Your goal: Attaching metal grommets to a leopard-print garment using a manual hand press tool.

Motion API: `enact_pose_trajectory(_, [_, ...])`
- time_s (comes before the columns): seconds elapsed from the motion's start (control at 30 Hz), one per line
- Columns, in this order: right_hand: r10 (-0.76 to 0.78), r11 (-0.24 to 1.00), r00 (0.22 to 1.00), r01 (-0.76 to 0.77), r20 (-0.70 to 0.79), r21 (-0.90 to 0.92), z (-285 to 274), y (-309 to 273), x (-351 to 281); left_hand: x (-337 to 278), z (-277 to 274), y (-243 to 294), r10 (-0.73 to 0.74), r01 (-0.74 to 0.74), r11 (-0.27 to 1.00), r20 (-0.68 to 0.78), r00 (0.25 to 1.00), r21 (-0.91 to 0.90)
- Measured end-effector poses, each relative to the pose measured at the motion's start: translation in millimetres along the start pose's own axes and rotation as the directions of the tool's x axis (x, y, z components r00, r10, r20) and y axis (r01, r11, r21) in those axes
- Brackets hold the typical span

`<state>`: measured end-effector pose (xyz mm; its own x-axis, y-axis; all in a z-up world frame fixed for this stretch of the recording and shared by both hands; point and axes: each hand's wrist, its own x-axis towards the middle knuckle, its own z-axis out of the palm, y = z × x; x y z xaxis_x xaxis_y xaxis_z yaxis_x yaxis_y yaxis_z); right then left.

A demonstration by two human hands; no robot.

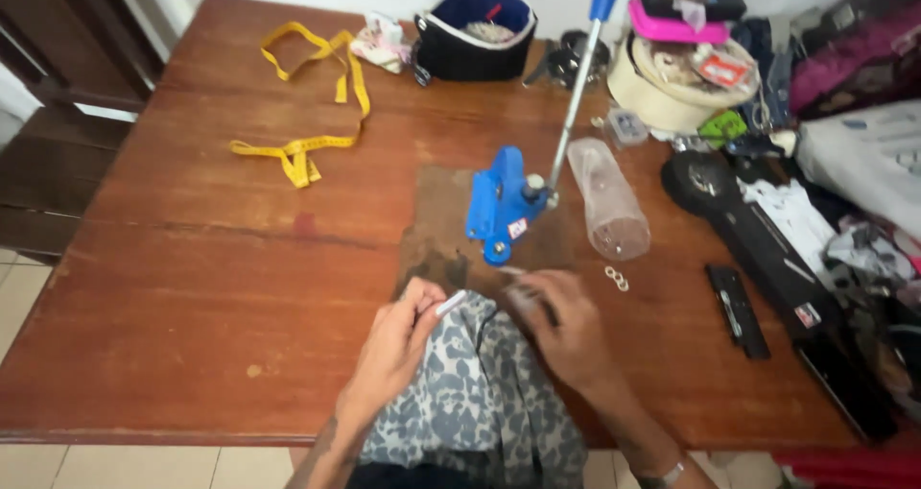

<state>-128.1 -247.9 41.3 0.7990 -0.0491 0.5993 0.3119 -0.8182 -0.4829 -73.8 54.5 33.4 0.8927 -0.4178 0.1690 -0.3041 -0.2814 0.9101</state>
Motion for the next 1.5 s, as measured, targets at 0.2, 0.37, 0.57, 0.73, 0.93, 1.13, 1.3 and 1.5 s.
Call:
enact_pose_trajectory(0.2, [0.214, 0.857, 0.798, -0.430, 0.563, 0.285, -1, 31, -16, 28, -17, 13, 0.062, -0.032, 0.959, 0.099, 0.993, -0.281])
enact_pose_trajectory(0.37, [0.263, 0.681, 0.729, -0.604, 0.632, 0.414, -70, 17, 35, 50, -34, 26, 0.047, -0.054, 0.951, -0.032, 0.998, -0.305])
enact_pose_trajectory(0.57, [0.209, 0.647, 0.757, -0.582, 0.619, 0.493, -85, 21, 61, 72, -46, 85, -0.016, 0.015, 1.000, 0.267, 0.963, 0.004])
enact_pose_trajectory(0.73, [0.197, 0.643, 0.735, -0.596, 0.649, 0.481, -62, 58, 56, 78, -20, 44, 0.001, 0.019, 0.997, 0.251, 0.968, -0.078])
enact_pose_trajectory(0.93, [0.091, 0.670, 0.766, -0.520, 0.637, 0.530, -22, 31, 47, 74, -9, 72, 0.084, -0.091, 0.996, 0.226, 0.971, 0.024])
enact_pose_trajectory(1.13, [0.244, 0.559, 0.773, -0.606, 0.586, 0.566, 11, 40, 31, 68, 5, 61, -0.124, 0.116, 0.991, 0.119, 0.985, 0.071])
enact_pose_trajectory(1.3, [0.412, 0.490, 0.780, -0.626, 0.471, 0.607, 45, 56, 16, 72, 21, 35, -0.178, 0.178, 0.984, 0.021, 0.984, -0.012])
enact_pose_trajectory(1.5, [0.425, 0.593, 0.836, -0.547, 0.348, 0.590, 74, 83, 10, 80, 28, 0, -0.125, 0.126, 0.990, 0.017, 0.992, -0.058])
